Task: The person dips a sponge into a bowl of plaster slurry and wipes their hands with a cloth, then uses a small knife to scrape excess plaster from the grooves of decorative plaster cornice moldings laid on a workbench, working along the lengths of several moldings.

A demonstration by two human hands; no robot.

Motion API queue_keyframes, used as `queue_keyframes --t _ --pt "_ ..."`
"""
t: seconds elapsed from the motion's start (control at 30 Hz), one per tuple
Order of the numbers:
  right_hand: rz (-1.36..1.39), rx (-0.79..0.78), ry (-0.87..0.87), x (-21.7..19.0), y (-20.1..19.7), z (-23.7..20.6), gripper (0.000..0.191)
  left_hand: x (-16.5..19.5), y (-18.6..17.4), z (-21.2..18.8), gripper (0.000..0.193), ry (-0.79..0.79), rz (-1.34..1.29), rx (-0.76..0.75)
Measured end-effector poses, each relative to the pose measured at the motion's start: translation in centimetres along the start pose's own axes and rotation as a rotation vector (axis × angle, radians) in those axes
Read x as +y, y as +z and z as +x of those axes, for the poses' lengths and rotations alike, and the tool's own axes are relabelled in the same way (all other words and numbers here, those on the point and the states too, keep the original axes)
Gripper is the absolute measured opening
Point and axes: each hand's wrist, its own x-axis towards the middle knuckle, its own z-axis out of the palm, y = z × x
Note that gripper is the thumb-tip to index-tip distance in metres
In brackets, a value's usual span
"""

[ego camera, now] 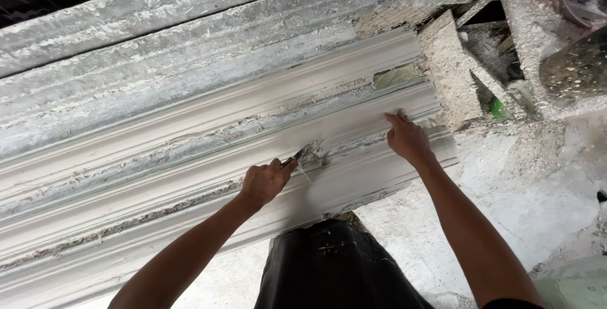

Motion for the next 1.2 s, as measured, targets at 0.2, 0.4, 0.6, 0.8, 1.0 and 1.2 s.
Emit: queue_keyframes --t 0.2,0.4,0.6,0.8,1.0,1.2 --pt "-0.034 -0.03 0.05 -0.1 0.1 0.1 0.045 -0.3 -0.7 0.0 0.034 0.026 -0.036 0.042" --pt "0.0 -0.034 -0.015 1.0 -0.2 -0.4 0.053 -0.7 -0.9 0.4 0.035 0.036 -0.036 -0.017" --pt "-0.027 -0.093 0.075 1.1 0.2 -0.1 0.049 0.0 -1.4 0.9 0.034 0.001 -0.002 0.034" --pt "-0.048 -0.04 -0.013 1.4 0.3 0.0 0.049 0.2 -2.4 0.8 0.03 -0.029 -0.08 0.03" --pt "-0.045 -0.056 -0.024 1.3 -0.2 -0.3 0.054 -0.4 -2.0 0.8 0.03 0.005 -0.138 0.077" --pt "-0.02 -0.119 0.019 1.0 -0.8 -0.4 0.054 -1.1 -1.5 0.2 0.033 0.008 -0.166 0.036"
